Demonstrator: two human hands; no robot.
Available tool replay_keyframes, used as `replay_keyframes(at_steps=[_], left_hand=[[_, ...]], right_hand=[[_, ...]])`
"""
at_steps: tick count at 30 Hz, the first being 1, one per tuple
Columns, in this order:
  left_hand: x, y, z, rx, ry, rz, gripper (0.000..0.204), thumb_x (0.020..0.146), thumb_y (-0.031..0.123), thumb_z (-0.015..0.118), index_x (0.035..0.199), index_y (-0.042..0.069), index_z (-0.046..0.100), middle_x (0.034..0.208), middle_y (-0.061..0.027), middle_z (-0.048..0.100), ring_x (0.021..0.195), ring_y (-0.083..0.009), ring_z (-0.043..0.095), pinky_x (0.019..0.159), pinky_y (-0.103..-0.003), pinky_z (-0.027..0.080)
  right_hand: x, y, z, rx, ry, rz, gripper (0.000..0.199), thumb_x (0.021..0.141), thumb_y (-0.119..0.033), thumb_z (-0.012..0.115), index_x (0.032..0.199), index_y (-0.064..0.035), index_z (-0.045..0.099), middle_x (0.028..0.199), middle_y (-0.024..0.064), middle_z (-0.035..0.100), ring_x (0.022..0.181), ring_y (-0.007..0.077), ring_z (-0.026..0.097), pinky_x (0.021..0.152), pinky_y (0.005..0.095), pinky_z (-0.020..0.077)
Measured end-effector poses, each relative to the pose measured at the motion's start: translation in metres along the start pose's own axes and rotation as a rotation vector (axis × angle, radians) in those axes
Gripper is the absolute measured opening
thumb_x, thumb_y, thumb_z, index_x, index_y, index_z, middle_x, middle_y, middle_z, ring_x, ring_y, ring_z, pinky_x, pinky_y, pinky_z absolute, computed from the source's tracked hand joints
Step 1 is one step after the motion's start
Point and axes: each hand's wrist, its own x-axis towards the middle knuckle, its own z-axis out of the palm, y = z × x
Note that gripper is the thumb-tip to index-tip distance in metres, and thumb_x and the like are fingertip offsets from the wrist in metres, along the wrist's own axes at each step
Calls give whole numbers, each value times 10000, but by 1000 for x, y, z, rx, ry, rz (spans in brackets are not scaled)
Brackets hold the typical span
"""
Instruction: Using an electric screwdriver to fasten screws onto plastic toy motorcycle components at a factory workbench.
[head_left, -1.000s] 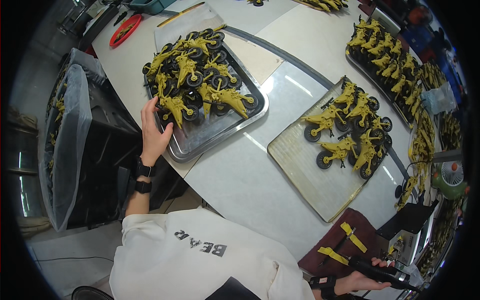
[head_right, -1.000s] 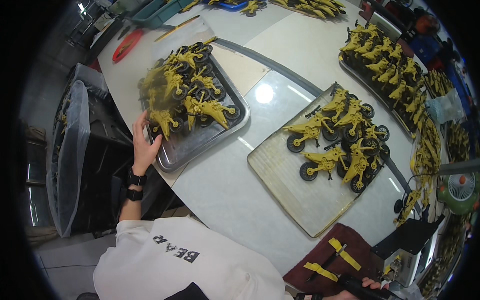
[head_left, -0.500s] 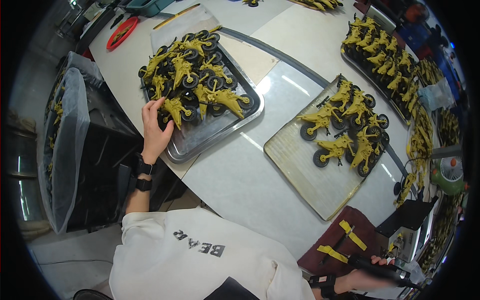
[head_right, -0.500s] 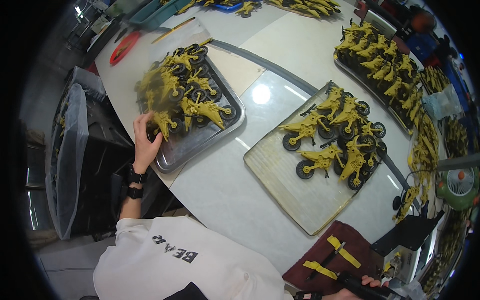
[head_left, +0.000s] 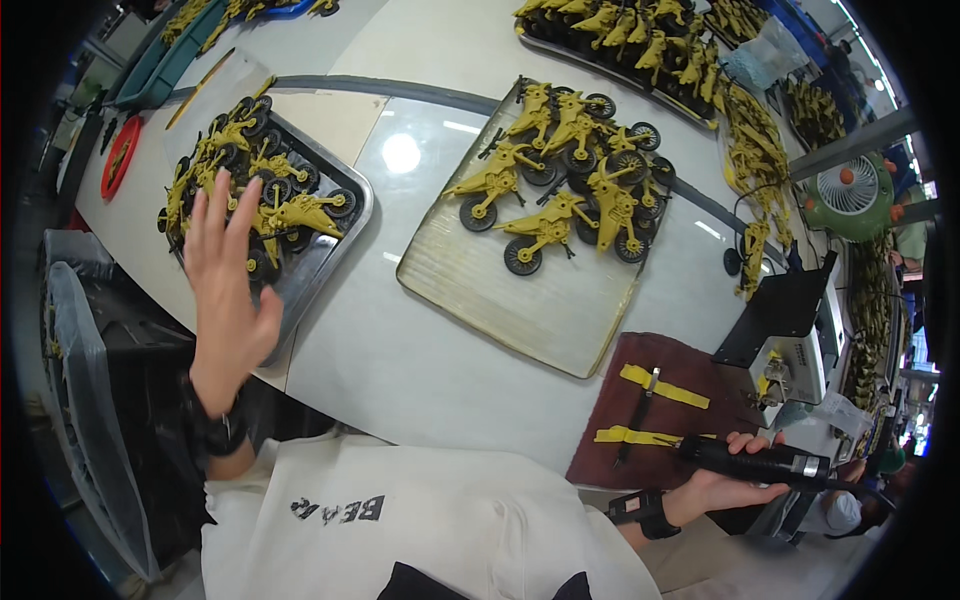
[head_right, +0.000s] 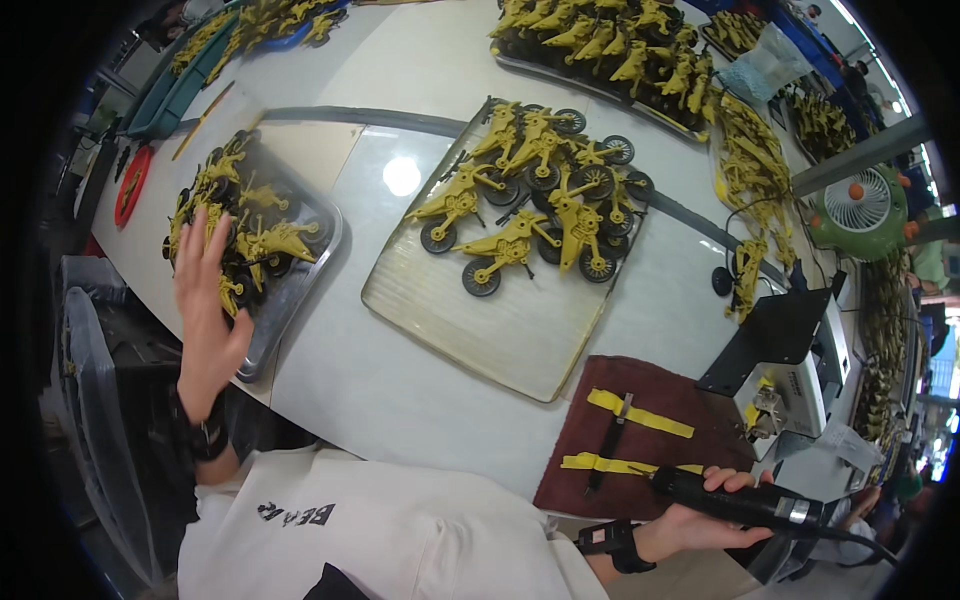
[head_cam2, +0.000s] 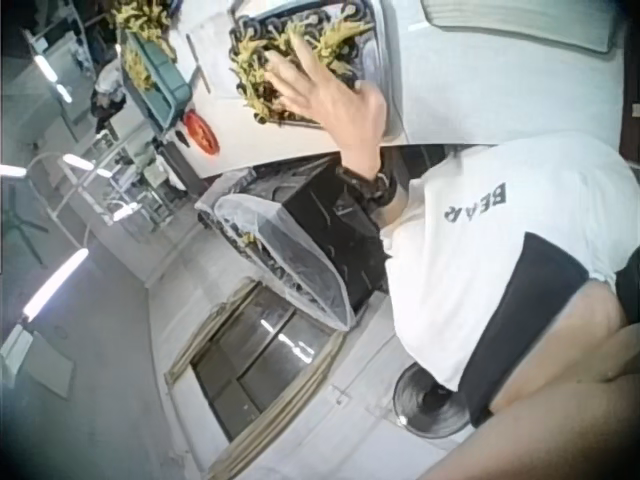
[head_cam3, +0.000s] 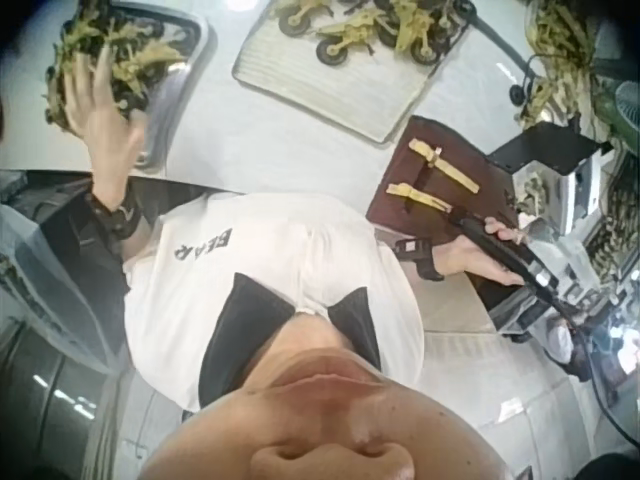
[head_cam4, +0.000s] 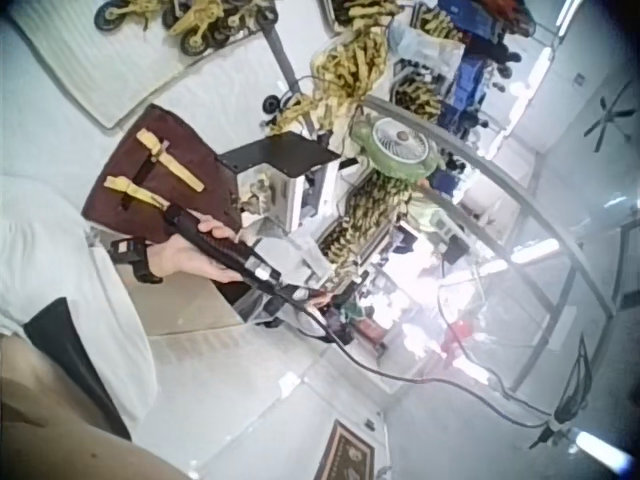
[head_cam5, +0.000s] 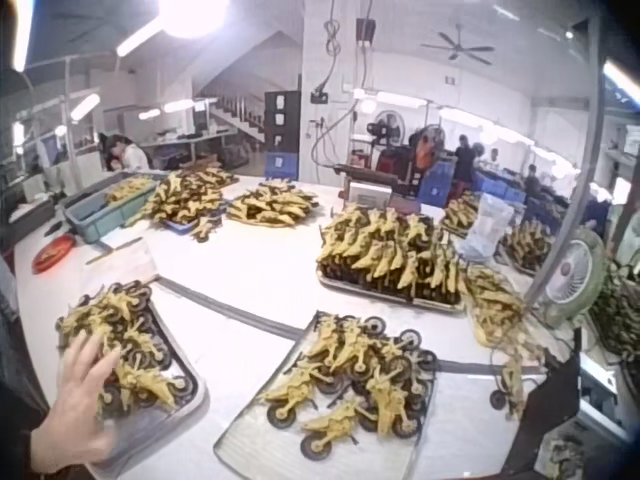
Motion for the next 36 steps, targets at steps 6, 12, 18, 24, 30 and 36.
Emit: replay_keyframes(at_steps=[6,12,18,24,30,36], left_hand=[[-37,-76,51,246,-246,-285,838,588,-80,546,1367,151,341,1496,-111,188,1364,-381,165,1074,-576,129],[-42,-108,68,137,-40,-82,502,736,58,653,1208,105,488,1444,-96,315,1322,-346,264,1076,-504,176],[-13,22,28,-413,315,242,475,767,122,644,1210,44,493,1320,-193,411,1203,-354,418,993,-417,336],[77,146,116,-414,-128,496,606,718,148,671,1265,30,438,1202,-224,473,1086,-395,475,903,-429,411],[79,146,139,-510,-143,347,593,744,83,667,1284,52,425,1151,-184,482,902,-325,539,743,-360,460],[76,157,124,-646,-287,234,593,764,20,567,1336,69,422,1149,-90,494,617,-62,384,552,-204,365]], right_hand=[[3,-15,-26,-64,83,-138,707,888,-613,335,1164,31,432,686,82,500,519,162,463,538,301,401],[9,-9,-25,-65,171,-134,693,886,-610,349,1129,31,457,663,83,512,505,166,465,491,268,400],[3,-7,-27,-35,118,-134,722,865,-641,360,1160,14,435,668,79,513,512,166,469,516,288,401],[4,-24,-19,55,-5,-249,804,859,-677,296,1211,36,411,665,95,526,484,196,476,490,326,405],[11,-28,-42,3,143,-361,844,833,-708,301,1188,52,400,652,114,542,467,210,503,459,335,429],[23,-3,-33,-180,80,-329,775,836,-641,435,1217,32,384,740,119,552,568,216,538,541,329,465]])
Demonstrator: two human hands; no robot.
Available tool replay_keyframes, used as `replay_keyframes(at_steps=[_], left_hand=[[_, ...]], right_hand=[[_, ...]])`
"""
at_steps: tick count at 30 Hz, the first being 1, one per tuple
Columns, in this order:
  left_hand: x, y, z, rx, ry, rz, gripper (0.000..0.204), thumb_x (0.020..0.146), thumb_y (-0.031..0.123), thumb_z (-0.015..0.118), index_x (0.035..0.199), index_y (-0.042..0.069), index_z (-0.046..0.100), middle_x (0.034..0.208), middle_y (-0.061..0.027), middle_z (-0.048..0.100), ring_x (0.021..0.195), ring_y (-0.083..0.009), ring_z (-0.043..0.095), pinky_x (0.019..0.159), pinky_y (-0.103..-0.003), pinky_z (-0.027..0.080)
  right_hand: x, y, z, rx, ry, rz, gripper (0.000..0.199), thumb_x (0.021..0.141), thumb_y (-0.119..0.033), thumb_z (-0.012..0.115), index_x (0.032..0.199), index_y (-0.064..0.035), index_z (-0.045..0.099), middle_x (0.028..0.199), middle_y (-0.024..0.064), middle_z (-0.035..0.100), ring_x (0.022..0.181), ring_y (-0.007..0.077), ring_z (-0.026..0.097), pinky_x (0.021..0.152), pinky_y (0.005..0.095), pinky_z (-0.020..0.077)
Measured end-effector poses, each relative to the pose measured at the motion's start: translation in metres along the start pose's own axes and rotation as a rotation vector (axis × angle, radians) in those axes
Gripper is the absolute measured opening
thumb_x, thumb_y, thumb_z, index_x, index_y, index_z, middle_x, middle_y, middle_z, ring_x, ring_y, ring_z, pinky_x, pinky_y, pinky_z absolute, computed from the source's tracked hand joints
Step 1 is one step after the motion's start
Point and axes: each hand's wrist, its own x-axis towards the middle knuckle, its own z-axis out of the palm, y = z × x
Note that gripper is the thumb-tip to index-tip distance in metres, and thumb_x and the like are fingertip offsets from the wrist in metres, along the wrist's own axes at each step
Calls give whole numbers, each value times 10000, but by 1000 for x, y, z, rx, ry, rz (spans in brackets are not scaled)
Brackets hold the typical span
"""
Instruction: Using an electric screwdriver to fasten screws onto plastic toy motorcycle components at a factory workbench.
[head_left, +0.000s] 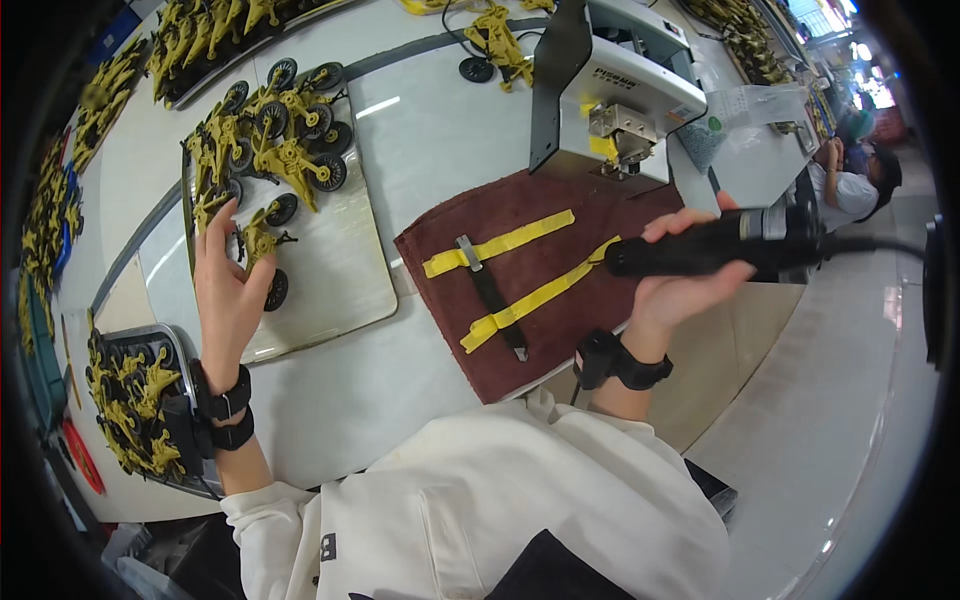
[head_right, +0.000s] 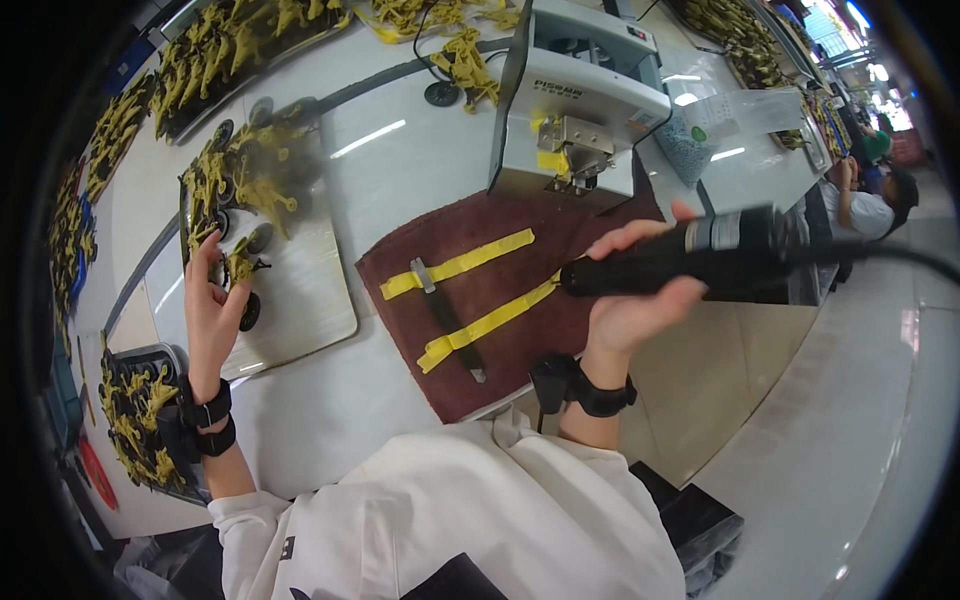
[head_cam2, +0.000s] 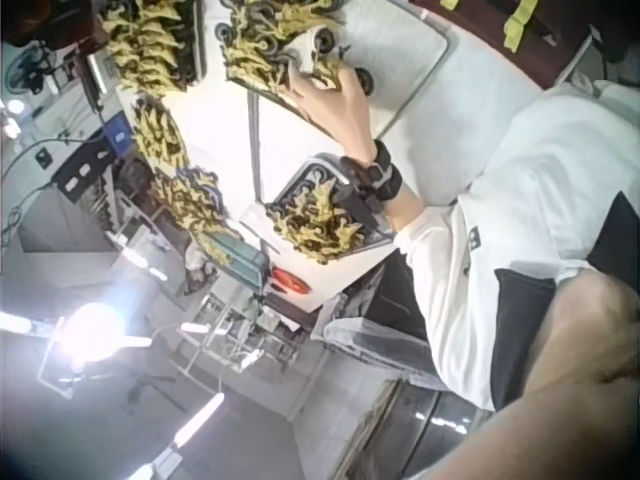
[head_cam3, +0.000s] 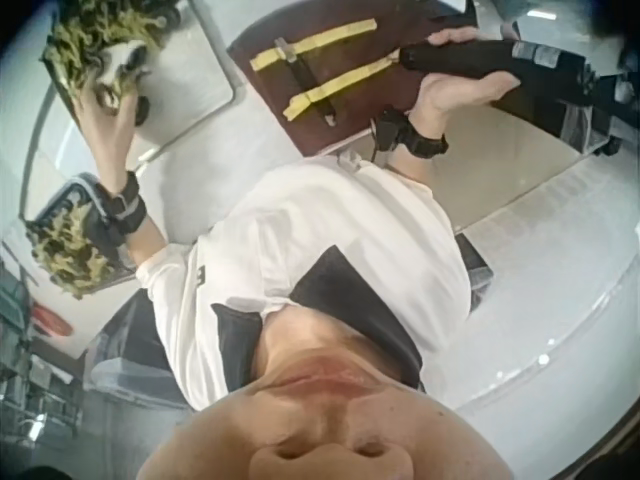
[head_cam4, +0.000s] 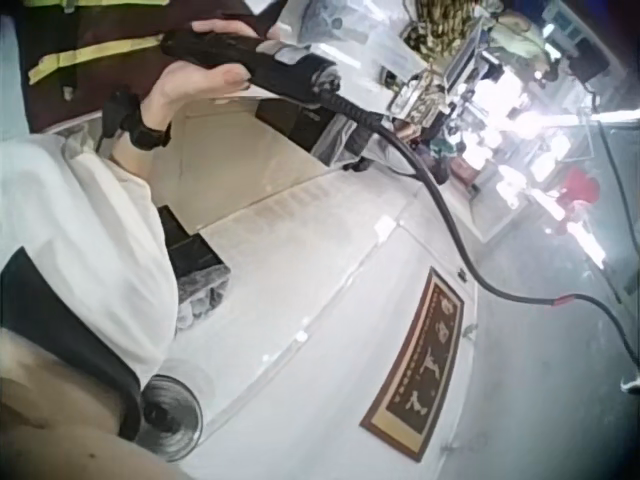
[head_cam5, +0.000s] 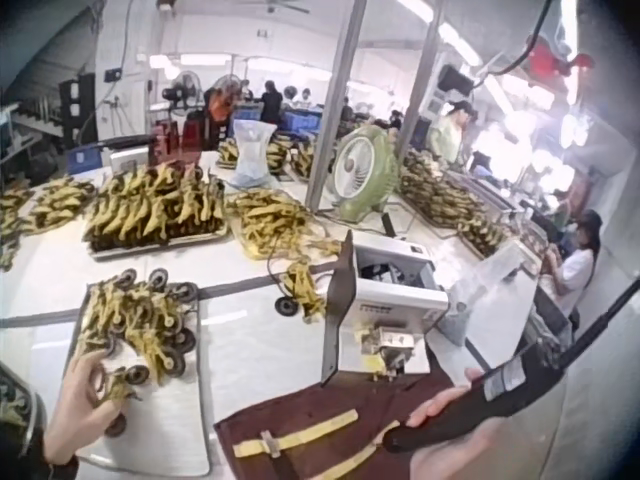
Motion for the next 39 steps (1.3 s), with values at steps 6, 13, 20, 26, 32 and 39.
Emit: replay_keyframes(at_steps=[6,13,20,26,32,39], left_hand=[[-44,12,0,-404,-65,-147,572,779,-5,483,1345,50,429,1227,-81,530,628,-29,391,588,-182,359],[-64,83,32,-746,-342,-132,547,824,86,415,1355,-34,360,1305,-109,461,728,-50,440,697,-192,384],[-41,129,86,-423,-306,219,513,848,147,580,1300,-12,396,1275,-253,407,1060,-352,515,802,-352,468],[-28,132,84,-205,-270,510,828,648,355,769,1313,29,398,1346,-218,363,1179,-385,410,943,-444,367],[-30,129,105,31,-409,603,935,531,381,771,1328,62,402,1395,-167,347,1247,-356,334,1028,-491,219],[-24,128,111,39,-393,619,911,574,334,721,1361,57,355,1406,-161,334,1292,-367,291,1051,-533,176]], right_hand=[[-1,4,6,-95,-69,-54,600,847,-295,584,1265,40,314,769,122,549,591,209,561,588,332,503],[-12,5,5,-123,-56,-30,582,845,-210,563,1293,15,264,727,119,534,588,207,552,600,353,502],[-12,6,5,-61,-19,-47,579,828,-122,571,1282,20,243,673,113,530,524,182,532,554,321,491],[-11,6,1,-86,30,-48,566,840,-141,556,1284,20,244,657,102,520,519,179,525,548,319,484],[-5,9,1,-52,-13,-79,602,873,-271,563,1283,24,236,649,104,521,494,185,520,513,325,485],[73,-26,42,-149,18,-231,865,715,-827,391,1190,-104,408,634,95,549,469,211,496,488,342,445]])
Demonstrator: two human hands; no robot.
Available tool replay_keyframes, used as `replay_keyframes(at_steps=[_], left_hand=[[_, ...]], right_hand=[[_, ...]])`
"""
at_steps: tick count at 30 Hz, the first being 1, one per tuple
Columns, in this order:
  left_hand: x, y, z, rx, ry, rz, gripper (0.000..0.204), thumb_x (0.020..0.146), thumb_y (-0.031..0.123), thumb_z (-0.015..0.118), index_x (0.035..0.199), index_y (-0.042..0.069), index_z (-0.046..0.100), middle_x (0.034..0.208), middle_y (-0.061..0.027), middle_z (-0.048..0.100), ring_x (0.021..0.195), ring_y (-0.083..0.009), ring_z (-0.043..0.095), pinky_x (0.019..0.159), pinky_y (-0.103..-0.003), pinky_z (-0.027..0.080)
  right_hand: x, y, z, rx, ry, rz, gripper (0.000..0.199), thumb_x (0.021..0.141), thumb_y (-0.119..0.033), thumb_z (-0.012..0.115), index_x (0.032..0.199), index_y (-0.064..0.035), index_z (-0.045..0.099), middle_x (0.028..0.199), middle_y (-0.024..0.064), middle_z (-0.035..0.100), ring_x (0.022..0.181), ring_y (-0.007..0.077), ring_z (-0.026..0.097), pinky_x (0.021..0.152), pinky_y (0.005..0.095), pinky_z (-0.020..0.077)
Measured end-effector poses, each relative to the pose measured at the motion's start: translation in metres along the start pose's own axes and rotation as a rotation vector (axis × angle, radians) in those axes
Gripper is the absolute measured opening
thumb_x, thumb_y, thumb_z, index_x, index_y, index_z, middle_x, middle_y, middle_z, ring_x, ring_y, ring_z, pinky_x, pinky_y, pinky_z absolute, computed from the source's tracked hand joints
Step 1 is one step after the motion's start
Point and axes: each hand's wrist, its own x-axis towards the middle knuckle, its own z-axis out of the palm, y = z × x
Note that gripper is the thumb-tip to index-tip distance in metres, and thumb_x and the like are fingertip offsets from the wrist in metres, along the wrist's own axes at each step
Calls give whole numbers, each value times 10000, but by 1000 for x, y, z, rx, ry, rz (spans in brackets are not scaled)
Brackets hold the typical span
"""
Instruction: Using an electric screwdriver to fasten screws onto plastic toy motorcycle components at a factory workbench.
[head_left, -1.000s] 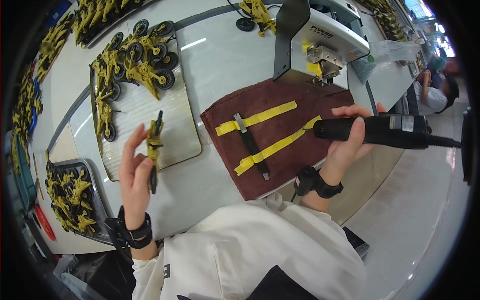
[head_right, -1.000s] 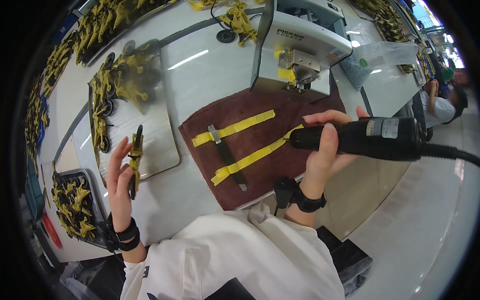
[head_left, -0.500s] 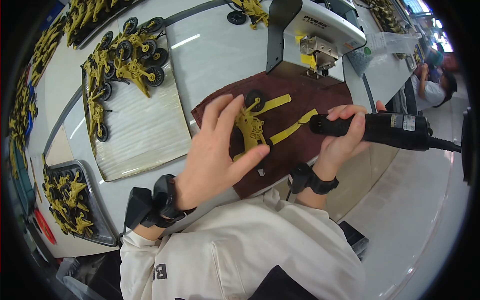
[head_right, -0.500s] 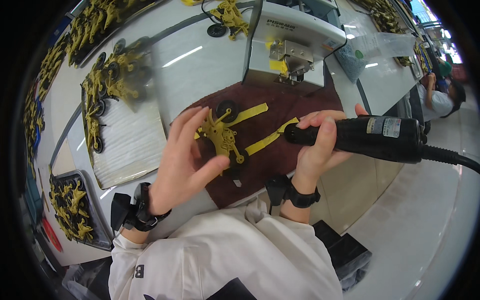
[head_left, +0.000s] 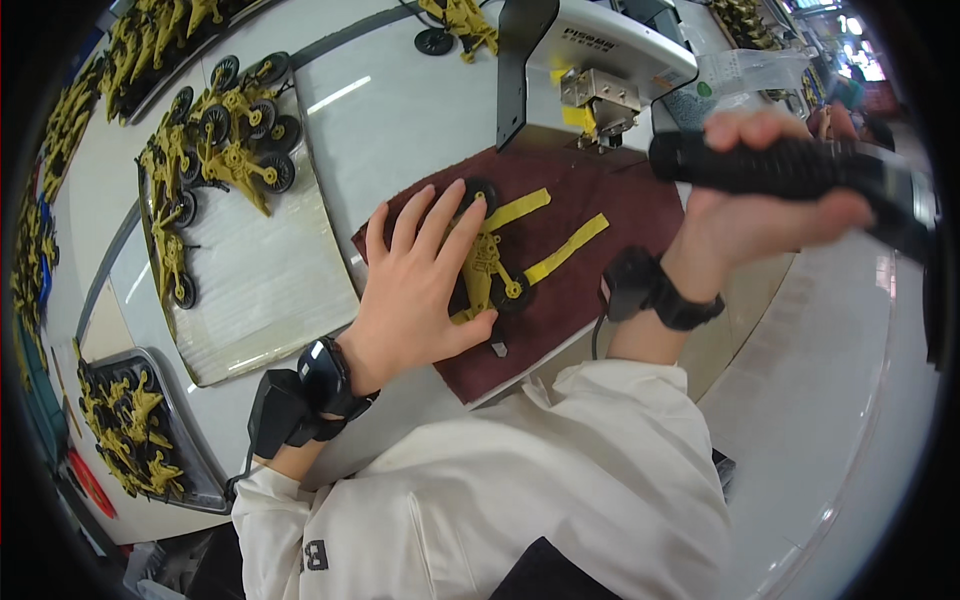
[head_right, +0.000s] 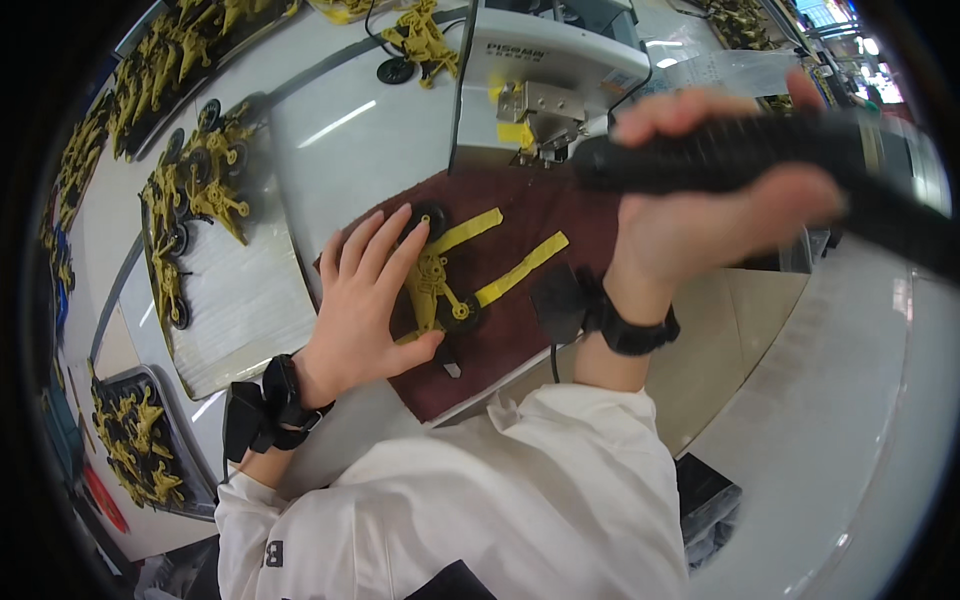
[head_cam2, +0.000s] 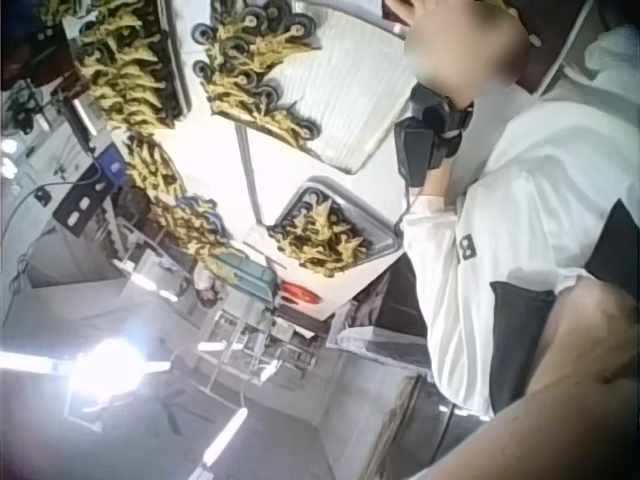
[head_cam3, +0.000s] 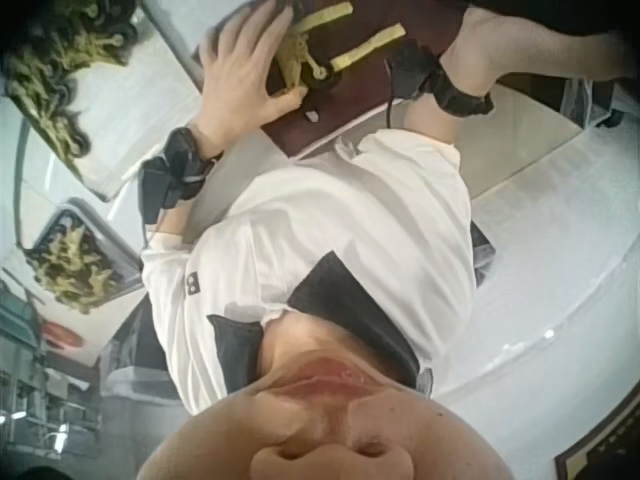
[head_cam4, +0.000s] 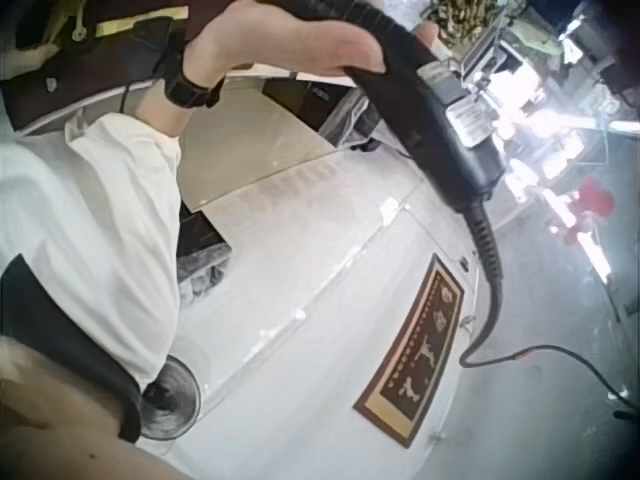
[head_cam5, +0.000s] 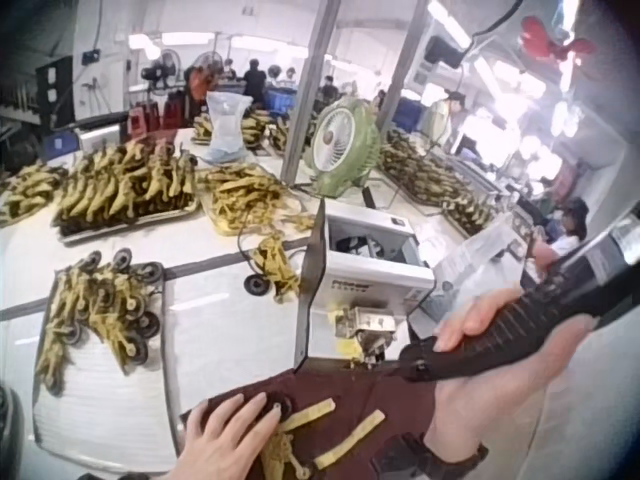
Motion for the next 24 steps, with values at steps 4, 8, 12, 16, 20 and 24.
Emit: replay_keyframes(at_steps=[4,8,12,16,20,24], left_hand=[[-2,-2,5,-50,4,-14,949,582,344,733,1380,49,313,1418,-150,331,1294,-360,301,1061,-537,170],[-5,-8,15,-174,80,4,953,592,321,774,1376,46,306,1407,-159,330,1284,-336,320,1068,-508,200],[-6,-6,19,-259,159,-29,954,586,326,784,1365,39,314,1406,-168,328,1291,-338,317,1066,-518,200],[-12,-5,21,-110,144,-45,902,582,337,766,1336,46,365,1398,-165,337,1291,-361,307,1064,-536,185],[-13,-8,22,-92,165,-65,886,582,353,747,1329,50,380,1361,-157,373,1278,-363,317,1054,-528,191],[-13,-8,25,-137,189,-73,890,576,364,746,1333,66,384,1335,-158,396,1273,-357,326,1052,-528,196]], right_hand=[[15,16,14,94,-121,-17,779,785,-734,437,1181,-65,394,629,113,540,472,224,511,479,335,461],[5,28,32,1,-240,-84,609,872,-561,469,1134,-17,400,615,126,521,475,216,517,473,320,469],[-6,7,21,-6,-350,74,657,850,-615,465,1151,-35,394,617,111,513,474,210,497,458,332,436],[-52,-12,-5,562,-510,143,830,812,-705,414,1320,-59,297,634,116,504,466,237,491,466,367,420],[-80,-11,-1,521,-492,109,878,810,-723,392,1349,-44,253,657,125,510,460,248,491,456,371,418],[-80,-4,10,581,-462,118,891,807,-727,396,1346,-37,230,666,132,521,465,252,499,458,378,426]])
